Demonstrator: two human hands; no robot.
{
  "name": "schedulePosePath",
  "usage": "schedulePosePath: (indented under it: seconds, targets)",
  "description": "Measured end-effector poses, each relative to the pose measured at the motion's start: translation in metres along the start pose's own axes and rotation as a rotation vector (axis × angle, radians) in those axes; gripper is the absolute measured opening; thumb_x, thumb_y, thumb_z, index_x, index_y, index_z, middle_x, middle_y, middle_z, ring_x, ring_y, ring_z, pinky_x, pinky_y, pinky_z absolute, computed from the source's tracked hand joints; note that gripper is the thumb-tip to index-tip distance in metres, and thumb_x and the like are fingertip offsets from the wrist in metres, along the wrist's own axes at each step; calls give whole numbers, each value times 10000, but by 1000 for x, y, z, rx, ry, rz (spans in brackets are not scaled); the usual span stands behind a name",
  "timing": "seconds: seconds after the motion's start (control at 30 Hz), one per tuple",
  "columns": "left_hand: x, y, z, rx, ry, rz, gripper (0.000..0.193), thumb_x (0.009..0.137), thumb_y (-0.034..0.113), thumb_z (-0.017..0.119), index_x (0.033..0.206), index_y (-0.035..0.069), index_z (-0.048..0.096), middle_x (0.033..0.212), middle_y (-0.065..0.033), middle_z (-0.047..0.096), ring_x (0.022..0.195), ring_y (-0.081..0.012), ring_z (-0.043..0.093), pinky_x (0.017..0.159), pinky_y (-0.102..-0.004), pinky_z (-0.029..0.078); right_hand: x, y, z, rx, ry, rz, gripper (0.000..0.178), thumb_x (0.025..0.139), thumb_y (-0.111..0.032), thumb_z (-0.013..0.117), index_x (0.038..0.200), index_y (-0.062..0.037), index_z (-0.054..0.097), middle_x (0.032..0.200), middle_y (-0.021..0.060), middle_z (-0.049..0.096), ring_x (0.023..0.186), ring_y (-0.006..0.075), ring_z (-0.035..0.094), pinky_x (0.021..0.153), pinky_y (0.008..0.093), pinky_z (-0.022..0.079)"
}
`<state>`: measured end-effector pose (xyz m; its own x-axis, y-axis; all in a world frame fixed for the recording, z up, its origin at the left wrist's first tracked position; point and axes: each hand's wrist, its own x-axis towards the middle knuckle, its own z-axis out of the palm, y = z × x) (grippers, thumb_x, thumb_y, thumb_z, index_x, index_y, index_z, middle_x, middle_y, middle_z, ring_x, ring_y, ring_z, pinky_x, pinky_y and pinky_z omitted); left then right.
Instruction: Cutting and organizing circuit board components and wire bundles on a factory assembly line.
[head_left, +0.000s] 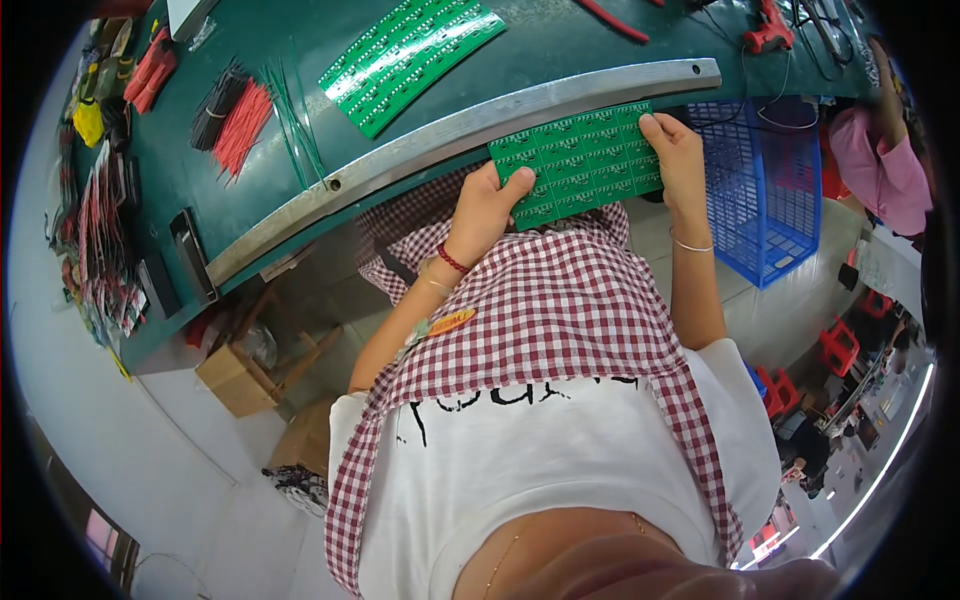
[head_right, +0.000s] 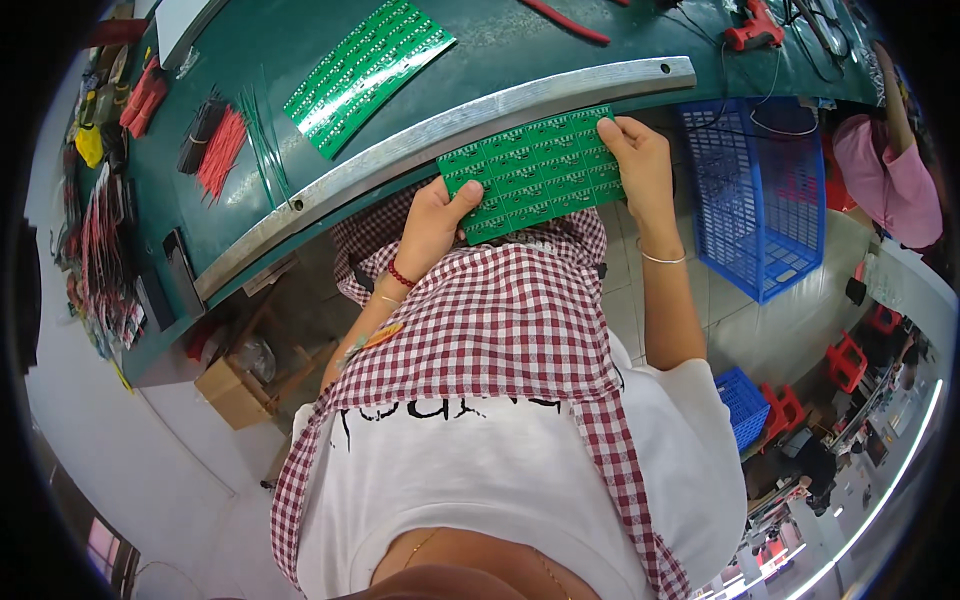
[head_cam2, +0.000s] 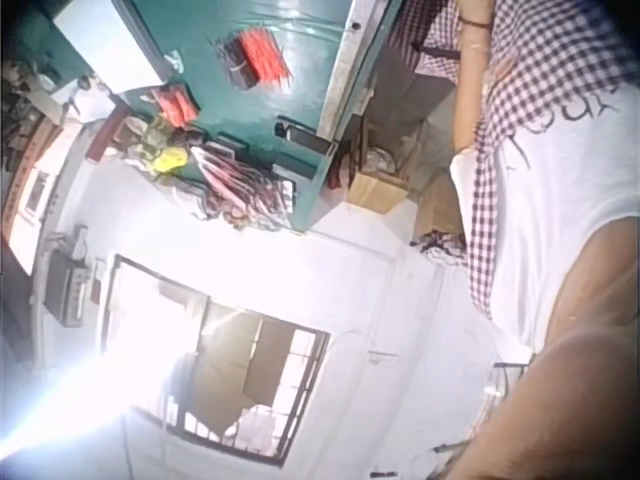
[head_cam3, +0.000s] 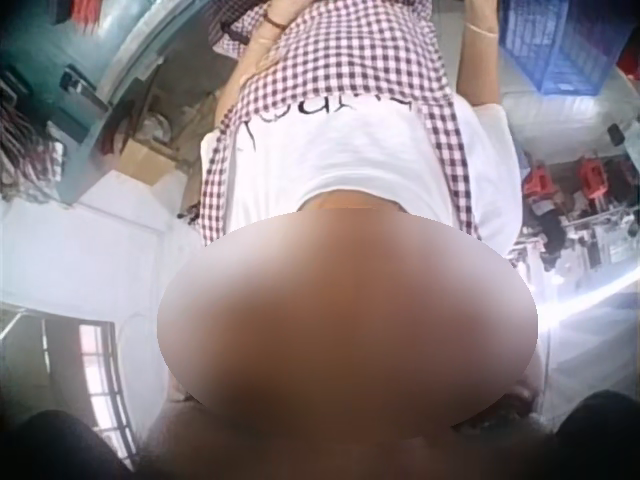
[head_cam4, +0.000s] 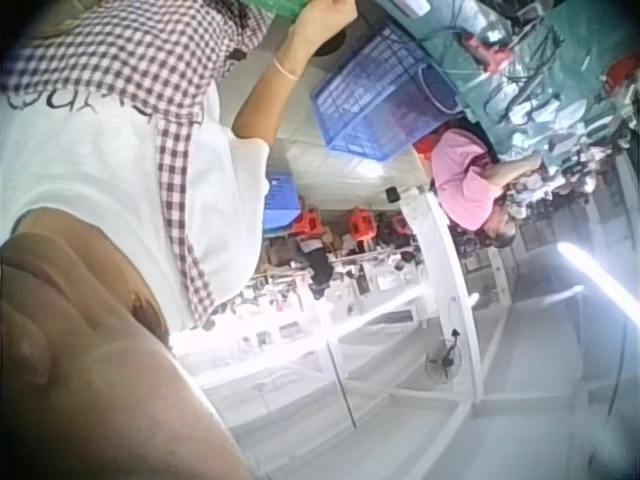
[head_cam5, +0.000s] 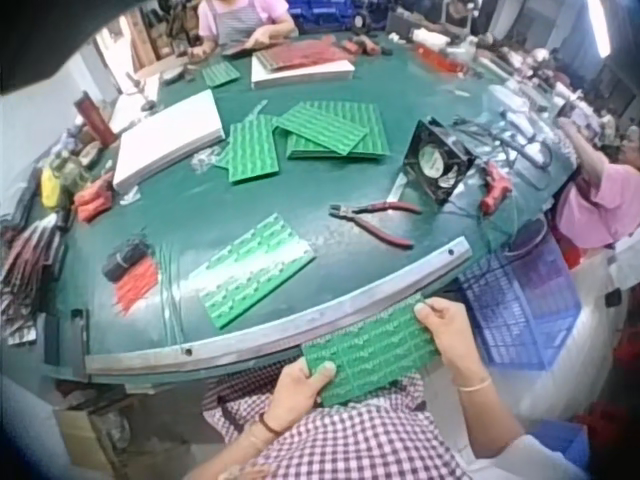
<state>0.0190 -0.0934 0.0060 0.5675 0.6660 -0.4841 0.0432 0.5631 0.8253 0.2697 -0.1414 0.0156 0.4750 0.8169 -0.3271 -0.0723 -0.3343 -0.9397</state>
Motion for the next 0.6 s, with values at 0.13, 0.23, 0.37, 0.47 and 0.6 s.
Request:
schedulePosePath:
  seconds: [0.13,0.23,0.37,0.47,0.6]
  targets:
    - [-1,-3,2,-89,7,33,267,926,256,553,1077,41,595,817,39,623,552,-4,430,464,-160,325,-2,0,1,8,7,12,241,878,-182,624,942,50,641,775,3,629,660,35,531,578,166,401]
    - [-1,-9,-4,-30,10,-7,264,931,243,547,1082,32,593,859,25,632,599,-5,468,490,-156,350,-2,-1,2,-1,-6,28,245,876,-184,628,946,50,640,773,4,631,660,35,533,581,167,403]
    - [-2,-6,1,-129,5,26,272,933,239,543,1082,16,590,909,2,637,670,-21,518,540,-159,393,-1,0,4,14,-3,26,226,876,-169,622,935,48,646,757,-3,623,643,32,521,569,171,393]
    - [-1,-7,-1,-168,-1,33,269,934,224,541,1082,5,588,935,-14,642,704,-38,547,572,-170,425,1,-4,6,-27,12,32,228,874,-170,618,919,51,648,746,-8,617,629,32,509,559,178,386]
    - [-1,3,4,-222,4,-12,267,934,190,535,1082,-27,583,974,-53,646,788,-86,597,671,-219,492,4,-15,4,-125,-13,102,258,868,-199,623,893,56,646,736,-3,612,621,36,500,550,189,381]
